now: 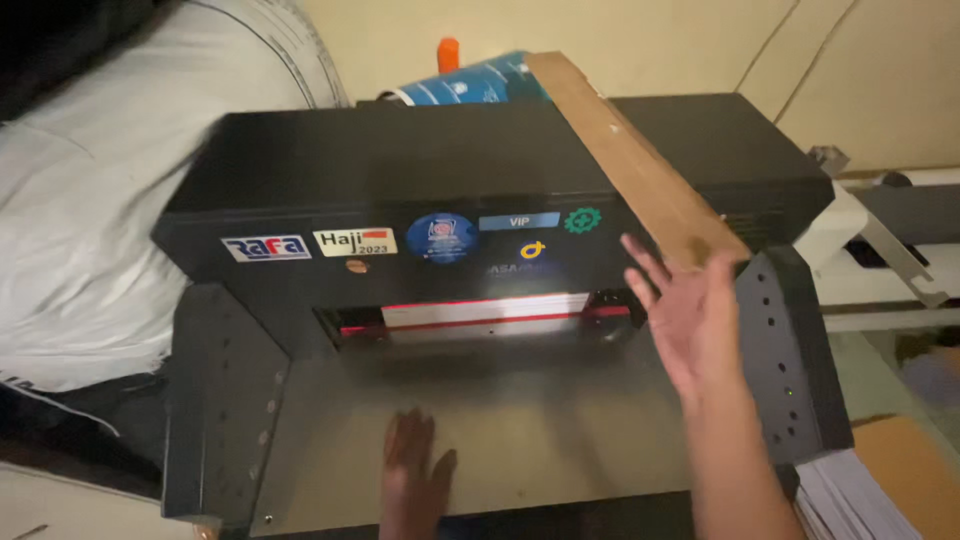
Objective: The person places stacks of paper into a paper cutting machine, aligns them against the guide, and operates the machine to cut the paper. The person repeats this process with multiple stacks of paper.
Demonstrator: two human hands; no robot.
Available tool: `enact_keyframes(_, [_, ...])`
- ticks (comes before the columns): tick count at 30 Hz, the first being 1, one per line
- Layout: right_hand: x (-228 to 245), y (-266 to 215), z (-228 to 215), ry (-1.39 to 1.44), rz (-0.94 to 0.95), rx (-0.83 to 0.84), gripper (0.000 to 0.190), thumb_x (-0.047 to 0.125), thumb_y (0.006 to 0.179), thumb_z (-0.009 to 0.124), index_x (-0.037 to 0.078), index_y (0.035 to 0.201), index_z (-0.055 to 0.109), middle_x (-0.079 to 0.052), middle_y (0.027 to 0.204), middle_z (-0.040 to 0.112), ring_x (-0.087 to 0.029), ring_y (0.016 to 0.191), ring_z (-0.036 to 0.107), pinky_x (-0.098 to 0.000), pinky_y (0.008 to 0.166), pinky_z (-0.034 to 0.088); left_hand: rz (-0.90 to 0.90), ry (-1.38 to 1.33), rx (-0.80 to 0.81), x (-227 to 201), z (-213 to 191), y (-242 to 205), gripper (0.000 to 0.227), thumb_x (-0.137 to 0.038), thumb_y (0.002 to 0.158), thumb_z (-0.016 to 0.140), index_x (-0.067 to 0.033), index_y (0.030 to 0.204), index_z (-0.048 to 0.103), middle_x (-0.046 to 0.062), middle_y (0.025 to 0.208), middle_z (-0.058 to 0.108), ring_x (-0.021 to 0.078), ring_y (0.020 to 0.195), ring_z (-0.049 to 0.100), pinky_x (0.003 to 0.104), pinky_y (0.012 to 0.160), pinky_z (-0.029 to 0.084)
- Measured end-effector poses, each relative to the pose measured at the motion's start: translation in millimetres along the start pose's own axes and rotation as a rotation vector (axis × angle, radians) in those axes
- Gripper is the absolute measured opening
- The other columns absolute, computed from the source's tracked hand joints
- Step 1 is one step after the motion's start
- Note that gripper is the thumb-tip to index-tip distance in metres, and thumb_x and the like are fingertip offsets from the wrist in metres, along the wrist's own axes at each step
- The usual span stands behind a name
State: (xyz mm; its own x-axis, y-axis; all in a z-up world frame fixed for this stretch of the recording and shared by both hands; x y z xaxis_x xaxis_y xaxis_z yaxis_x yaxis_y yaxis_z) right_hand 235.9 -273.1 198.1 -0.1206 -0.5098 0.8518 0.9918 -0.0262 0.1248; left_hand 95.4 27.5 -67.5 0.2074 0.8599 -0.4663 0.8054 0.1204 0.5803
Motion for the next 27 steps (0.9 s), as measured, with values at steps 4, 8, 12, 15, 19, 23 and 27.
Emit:
enact_keyframes(4, [-3.0,-8.0,-49.5,0.027,-0.165,-0.081,0.028,0.011,0.09,0.062,0.009,0.118,0.062,-0.007,0.133,0.068,-0.026,0.12,0.066,-0.0394,0.097,0.052,-0.472,-0.628,0.077,33.9,-33.1,-21.9,0.061,-0.016,0.083,0.077,-0.0172,0.141,0.057,0.006,0.15,0.06,0.0257,0.137,0.059,0.043,0.111,0.048])
enact_keyframes(8, [-70.7,-16.7,-203.8,0.051,-0.119,-0.061,0.033,0.003,0.1,0.063,0.033,0.104,0.075,0.008,0.115,0.075,-0.008,0.099,0.071,-0.0454,0.08,0.06,-0.718,-0.989,-0.158,2.9,-134.5,-15.9,0.062,-0.013,0.084,0.069,-0.0034,0.143,0.054,0.013,0.147,0.065,0.0328,0.134,0.066,0.046,0.11,0.056])
enact_keyframes(12, [-76.0,-65.4,-171.0,-0.217,0.104,-0.012,0.043,0.003,0.105,0.043,0.021,0.075,0.016,0.005,0.078,0.01,-0.01,0.067,0.02,-0.0347,0.065,0.021,-0.285,-1.332,-0.195,-4.1,-155.8,-14.7,0.11,-0.02,0.089,0.076,-0.0223,0.165,-0.004,0.016,0.172,0.013,0.0424,0.151,0.033,0.055,0.116,0.036])
enact_keyframes(15, [-119.2,-56.0,-218.7,-0.543,0.269,-0.193,0.033,0.01,0.098,0.065,0.009,0.131,0.066,-0.001,0.105,0.064,-0.009,0.087,0.058,-0.0246,0.063,0.045,-0.6,-1.271,-0.426,16.9,-136.8,9.9,0.093,0.001,0.088,0.058,-0.0306,0.162,0.012,0.022,0.17,0.022,0.0402,0.138,0.05,0.057,0.101,0.048])
enact_keyframes(19, [-141.6,-41.7,-215.4,-0.452,0.302,-0.295,0.014,0.02,0.1,0.067,0.014,0.113,0.066,0.002,0.1,0.063,-0.008,0.085,0.056,-0.0251,0.062,0.038,-1.007,-0.971,-0.537,48.2,-90.3,25.7,0.052,-0.023,0.085,0.073,-0.007,0.132,0.056,0.012,0.117,0.067,0.0207,0.106,0.066,0.033,0.088,0.054])
enact_keyframes(23, [-131.8,-31.4,-174.9,-0.362,0.234,-0.331,0.033,0.025,0.103,0.064,0.009,0.131,0.058,-0.005,0.131,0.059,-0.013,0.116,0.06,-0.0184,0.084,0.053,-0.906,-1.047,-0.674,100.5,-28.2,61.9,0.015,-0.005,0.091,0.076,-0.0081,0.102,0.066,0.008,0.095,0.071,0.0172,0.078,0.068,0.029,0.072,0.057])
enact_keyframes(27, [-133.9,-15.4,-162.8,-0.459,0.201,-0.436,0.039,0.026,0.102,0.064,0.006,0.136,0.06,-0.005,0.137,0.057,-0.017,0.125,0.059,-0.0222,0.092,0.057,-0.886,-0.835,-0.56,101.2,-25.4,85.3,0.052,-0.003,0.09,0.066,-0.012,0.14,0.054,0.012,0.13,0.067,0.0265,0.119,0.067,0.04,0.1,0.059])
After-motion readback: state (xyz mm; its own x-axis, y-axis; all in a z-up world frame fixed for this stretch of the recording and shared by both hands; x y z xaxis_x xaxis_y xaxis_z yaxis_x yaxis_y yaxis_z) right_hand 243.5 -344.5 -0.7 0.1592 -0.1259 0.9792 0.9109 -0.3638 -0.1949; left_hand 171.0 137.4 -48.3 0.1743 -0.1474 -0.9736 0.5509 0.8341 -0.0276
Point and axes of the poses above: each hand's wrist, its own y-axis towards the middle knuckle, its own z-axis out of the palm, x = y × z, the point moved 7 cm from there along y, towards the middle knuckle
